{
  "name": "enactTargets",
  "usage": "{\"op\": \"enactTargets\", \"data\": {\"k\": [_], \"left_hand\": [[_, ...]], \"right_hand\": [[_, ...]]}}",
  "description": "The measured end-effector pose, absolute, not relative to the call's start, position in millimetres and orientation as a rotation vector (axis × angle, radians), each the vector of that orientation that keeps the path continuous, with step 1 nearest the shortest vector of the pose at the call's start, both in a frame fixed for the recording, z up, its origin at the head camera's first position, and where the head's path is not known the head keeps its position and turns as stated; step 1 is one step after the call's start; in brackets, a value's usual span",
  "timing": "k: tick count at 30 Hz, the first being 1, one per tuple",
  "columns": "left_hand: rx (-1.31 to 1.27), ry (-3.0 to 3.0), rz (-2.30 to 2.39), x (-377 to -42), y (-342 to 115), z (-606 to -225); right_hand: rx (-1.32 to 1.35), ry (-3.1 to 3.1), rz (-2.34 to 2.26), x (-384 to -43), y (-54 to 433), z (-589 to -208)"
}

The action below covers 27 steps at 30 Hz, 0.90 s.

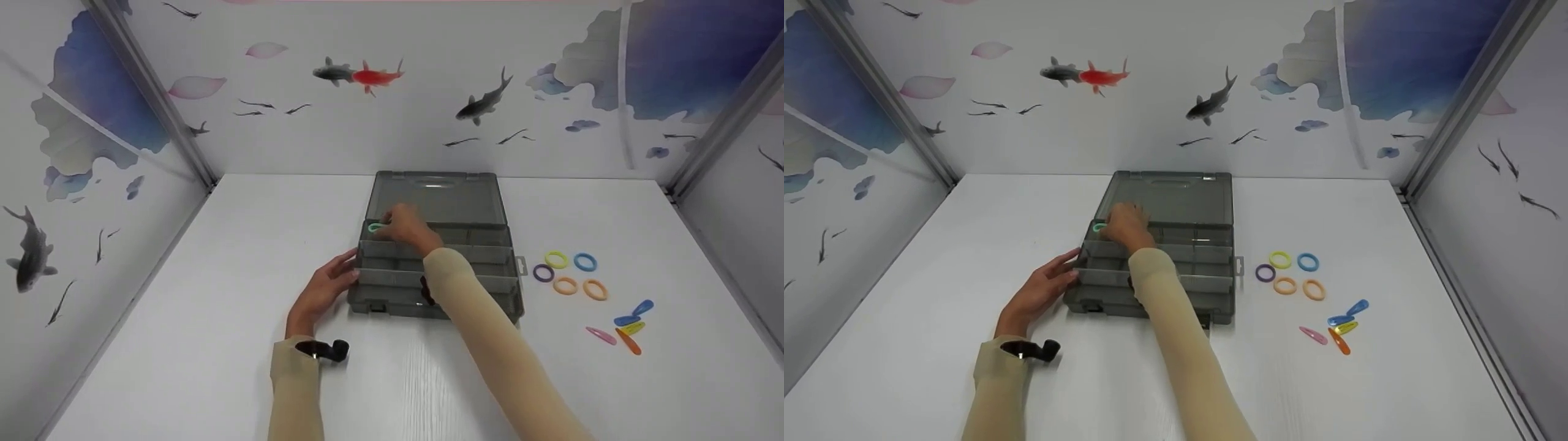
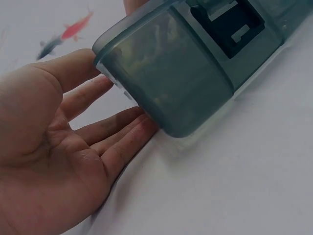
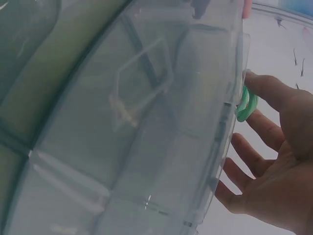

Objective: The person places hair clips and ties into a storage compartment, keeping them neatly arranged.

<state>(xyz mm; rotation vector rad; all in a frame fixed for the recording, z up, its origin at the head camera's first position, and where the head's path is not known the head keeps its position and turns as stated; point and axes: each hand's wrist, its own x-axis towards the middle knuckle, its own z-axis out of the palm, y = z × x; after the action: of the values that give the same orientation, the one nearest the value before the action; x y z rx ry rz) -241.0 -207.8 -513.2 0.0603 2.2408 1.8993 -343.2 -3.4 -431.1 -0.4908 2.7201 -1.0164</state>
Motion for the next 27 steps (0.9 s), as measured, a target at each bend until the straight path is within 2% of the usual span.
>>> {"op": "enactTargets", "data": {"k": [18,27], "left_hand": [[0.082,2.271,1.885,-244.0,-202.4,-512.8],[0.068,2.256,1.887,-241.1,-206.4,-512.6]], "right_hand": [[-0.428,2.727,-0.933,-340.7,-1.0,-431.0],[-0.566,2.716,-0.891,-334.2,6.7,-411.9]]}}
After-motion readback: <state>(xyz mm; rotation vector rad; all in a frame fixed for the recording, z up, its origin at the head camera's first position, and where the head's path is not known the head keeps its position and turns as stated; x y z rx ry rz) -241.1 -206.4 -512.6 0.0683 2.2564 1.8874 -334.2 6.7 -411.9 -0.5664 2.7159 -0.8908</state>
